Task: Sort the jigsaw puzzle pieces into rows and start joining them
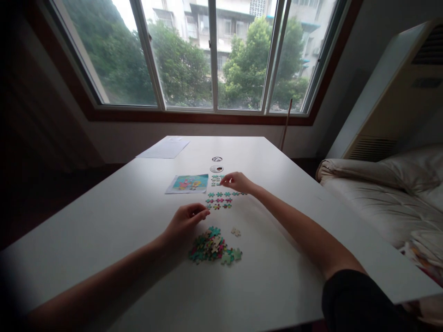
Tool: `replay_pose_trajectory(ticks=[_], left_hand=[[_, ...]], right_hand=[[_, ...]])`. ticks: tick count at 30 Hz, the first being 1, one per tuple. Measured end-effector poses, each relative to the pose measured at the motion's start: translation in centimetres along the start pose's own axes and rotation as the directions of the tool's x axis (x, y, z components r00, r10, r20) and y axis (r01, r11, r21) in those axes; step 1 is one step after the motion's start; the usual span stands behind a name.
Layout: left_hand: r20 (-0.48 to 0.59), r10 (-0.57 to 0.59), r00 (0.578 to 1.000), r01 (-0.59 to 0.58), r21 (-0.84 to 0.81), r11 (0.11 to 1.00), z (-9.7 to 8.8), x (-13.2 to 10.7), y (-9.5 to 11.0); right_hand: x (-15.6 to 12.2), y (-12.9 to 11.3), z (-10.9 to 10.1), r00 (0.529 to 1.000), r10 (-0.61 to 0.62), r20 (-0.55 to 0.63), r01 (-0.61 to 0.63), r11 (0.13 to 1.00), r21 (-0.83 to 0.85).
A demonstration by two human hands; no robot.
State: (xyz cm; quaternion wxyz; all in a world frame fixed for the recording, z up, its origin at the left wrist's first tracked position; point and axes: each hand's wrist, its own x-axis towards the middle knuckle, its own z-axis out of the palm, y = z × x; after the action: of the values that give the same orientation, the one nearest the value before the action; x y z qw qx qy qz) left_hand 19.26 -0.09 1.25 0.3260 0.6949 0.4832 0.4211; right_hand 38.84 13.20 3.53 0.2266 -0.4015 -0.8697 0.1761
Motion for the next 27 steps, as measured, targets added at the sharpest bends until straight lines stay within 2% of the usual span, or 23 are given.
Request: replay_pose_trajectory(ticks=[1, 3, 5, 8, 14, 17, 21, 24, 27], left_hand=[[-0.007, 0.011, 1.000, -0.011, 0.060, 0.998, -0.3, 0.1, 0.2], [-0.011, 0.042, 0.999, -0.039, 0.193, 0.981, -0.8, 0.2, 0.6], [-0.001, 0.073, 0.997, -0.069, 0.287, 0.955, -1.3, 0.3, 0.8], [0.049, 0.093, 0.994, -0.104, 0.337, 0.936, -1.5, 0.4, 0.7], [0.165, 0.138, 0.977, -0.187, 0.330, 0.925, -0.9, 0.1, 0.2], [0.161, 0.139, 0.977, -0.186, 0.330, 0.925, -0.9, 0.0, 0.2], [0.148, 0.129, 0.981, -0.171, 0.324, 0.931, -0.9, 0.1, 0.3], [0.148, 0.134, 0.980, -0.175, 0.317, 0.932, -0.9, 0.1, 0.3], [0.145, 0.140, 0.979, -0.180, 0.314, 0.932, -0.8, 0.1, 0.1]], right_hand=[[-1.3, -1.2, 0.1, 0.993, -0.096, 0.075, 0.093, 0.995, 0.043], [-4.0, -3.3, 0.4, 0.964, -0.201, 0.172, 0.183, 0.977, 0.110], [-6.2, -4.9, 0.8, 0.951, -0.237, 0.199, 0.211, 0.967, 0.143], [-8.1, -6.1, 1.0, 0.941, -0.246, 0.232, 0.221, 0.967, 0.131], [-8.4, -6.2, 0.4, 0.953, -0.218, 0.208, 0.197, 0.973, 0.118], [-8.6, -6.3, 0.4, 0.958, -0.208, 0.200, 0.190, 0.976, 0.104], [-8.9, -6.4, 0.5, 0.939, -0.240, 0.247, 0.217, 0.969, 0.117], [-9.1, -6.4, 0.6, 0.954, -0.222, 0.199, 0.200, 0.972, 0.125], [-9.4, -6.6, 1.0, 0.981, -0.145, 0.131, 0.136, 0.988, 0.071]])
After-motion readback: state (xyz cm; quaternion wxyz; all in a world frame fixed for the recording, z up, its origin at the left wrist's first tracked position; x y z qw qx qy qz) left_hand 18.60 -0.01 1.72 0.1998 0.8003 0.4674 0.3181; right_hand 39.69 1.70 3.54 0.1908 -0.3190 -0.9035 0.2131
